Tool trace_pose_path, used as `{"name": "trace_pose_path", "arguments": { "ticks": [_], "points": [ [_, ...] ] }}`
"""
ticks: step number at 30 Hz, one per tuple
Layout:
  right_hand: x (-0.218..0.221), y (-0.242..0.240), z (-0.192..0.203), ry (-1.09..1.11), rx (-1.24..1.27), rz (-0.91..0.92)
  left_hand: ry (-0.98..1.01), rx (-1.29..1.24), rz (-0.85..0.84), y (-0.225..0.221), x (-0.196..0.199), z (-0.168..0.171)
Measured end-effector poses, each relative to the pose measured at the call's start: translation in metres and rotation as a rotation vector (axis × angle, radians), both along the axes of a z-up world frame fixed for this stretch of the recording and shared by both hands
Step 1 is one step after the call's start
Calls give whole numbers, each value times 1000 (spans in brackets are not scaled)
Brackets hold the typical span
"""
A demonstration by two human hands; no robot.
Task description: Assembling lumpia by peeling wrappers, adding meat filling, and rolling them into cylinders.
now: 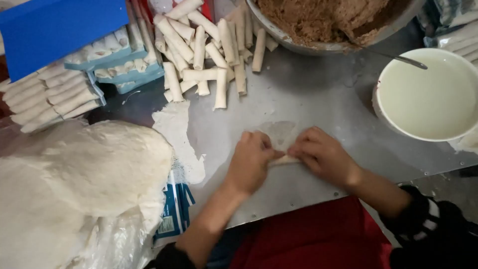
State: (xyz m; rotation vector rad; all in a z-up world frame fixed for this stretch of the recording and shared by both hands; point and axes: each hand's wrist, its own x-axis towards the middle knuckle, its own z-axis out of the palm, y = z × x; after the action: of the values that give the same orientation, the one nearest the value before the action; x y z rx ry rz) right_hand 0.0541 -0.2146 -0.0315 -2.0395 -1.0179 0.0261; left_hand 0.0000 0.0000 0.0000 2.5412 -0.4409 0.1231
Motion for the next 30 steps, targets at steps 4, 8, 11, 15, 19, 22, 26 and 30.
{"name": "trace_pose_path", "arguments": {
  "ticks": [4,8,11,15,19,22,26,30],
  "points": [
    [-9,-2,6,-67,-32,127,-122,265,-137,-8,-20,8],
    [-2,6,33,120,-100,86,372,-58,-43,4,-6,15],
    [14,12,35,253,-172,59,326,-167,-20,11,9,14],
    [23,18,28,106,-99,-49,244,-277,35,7,23,18],
    [15,4,7,72,-87,0,-123,201,-35,-13,-14,15],
    [12,9,4,77,-21,95,193,423,-81,-23,-24,23],
    [39,26,-1,25,52,-7,171,223,11,-19,27,37],
    [52,28,3,100,151,-57,-62,431,30,-10,6,-27]
  ]
}}
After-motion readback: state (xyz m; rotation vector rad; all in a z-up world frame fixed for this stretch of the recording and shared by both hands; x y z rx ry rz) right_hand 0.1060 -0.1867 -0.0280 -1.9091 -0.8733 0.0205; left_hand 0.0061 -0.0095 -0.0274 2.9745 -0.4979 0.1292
